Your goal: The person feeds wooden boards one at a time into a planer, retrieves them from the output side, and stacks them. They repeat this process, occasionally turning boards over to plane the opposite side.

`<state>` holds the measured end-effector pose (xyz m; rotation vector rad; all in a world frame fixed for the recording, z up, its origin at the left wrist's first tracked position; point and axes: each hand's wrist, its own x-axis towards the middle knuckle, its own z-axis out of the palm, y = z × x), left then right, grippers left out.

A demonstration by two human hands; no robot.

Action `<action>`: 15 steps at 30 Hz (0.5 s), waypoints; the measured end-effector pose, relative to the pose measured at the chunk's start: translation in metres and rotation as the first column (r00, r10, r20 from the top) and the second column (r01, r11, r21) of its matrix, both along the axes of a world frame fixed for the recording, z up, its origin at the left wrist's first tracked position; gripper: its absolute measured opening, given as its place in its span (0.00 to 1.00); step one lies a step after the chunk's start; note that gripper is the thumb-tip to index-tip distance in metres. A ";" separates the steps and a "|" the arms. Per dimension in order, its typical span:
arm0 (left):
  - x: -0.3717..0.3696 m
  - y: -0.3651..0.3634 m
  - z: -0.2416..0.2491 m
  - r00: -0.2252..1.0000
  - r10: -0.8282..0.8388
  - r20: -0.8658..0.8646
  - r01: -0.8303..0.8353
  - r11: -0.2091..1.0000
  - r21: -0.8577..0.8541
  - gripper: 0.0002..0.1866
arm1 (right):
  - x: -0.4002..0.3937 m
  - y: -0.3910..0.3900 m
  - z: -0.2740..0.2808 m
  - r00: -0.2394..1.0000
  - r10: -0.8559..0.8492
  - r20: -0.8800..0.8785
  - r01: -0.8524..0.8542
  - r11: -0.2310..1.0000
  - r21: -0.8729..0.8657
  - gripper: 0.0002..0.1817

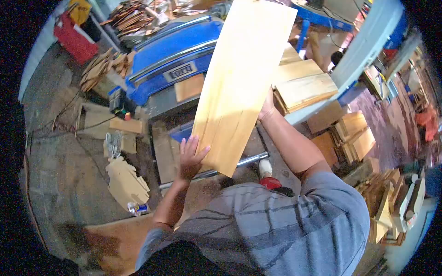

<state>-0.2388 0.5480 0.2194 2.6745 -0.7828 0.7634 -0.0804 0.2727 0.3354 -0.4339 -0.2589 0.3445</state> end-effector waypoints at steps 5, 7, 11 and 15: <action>-0.043 0.016 0.000 0.997 0.082 0.013 -0.080 0.986 -0.148 0.19 | -0.014 0.054 0.007 0.992 0.111 0.053 -0.094 0.962 -0.258 0.38; -0.061 0.018 -0.012 0.991 0.097 -0.095 -0.116 0.967 -0.227 0.20 | -0.022 0.066 0.011 0.963 0.257 0.075 -0.207 0.894 -0.397 0.38; -0.117 0.012 -0.041 0.786 0.314 -0.532 -0.455 0.877 -0.155 0.20 | -0.023 0.098 -0.029 0.866 0.439 0.240 -0.206 0.749 -0.630 0.31; -0.149 -0.021 -0.024 0.940 -0.200 -0.277 -0.326 -0.285 -0.901 0.25 | -0.048 0.105 -0.066 0.649 0.652 0.391 0.096 0.440 -0.893 0.29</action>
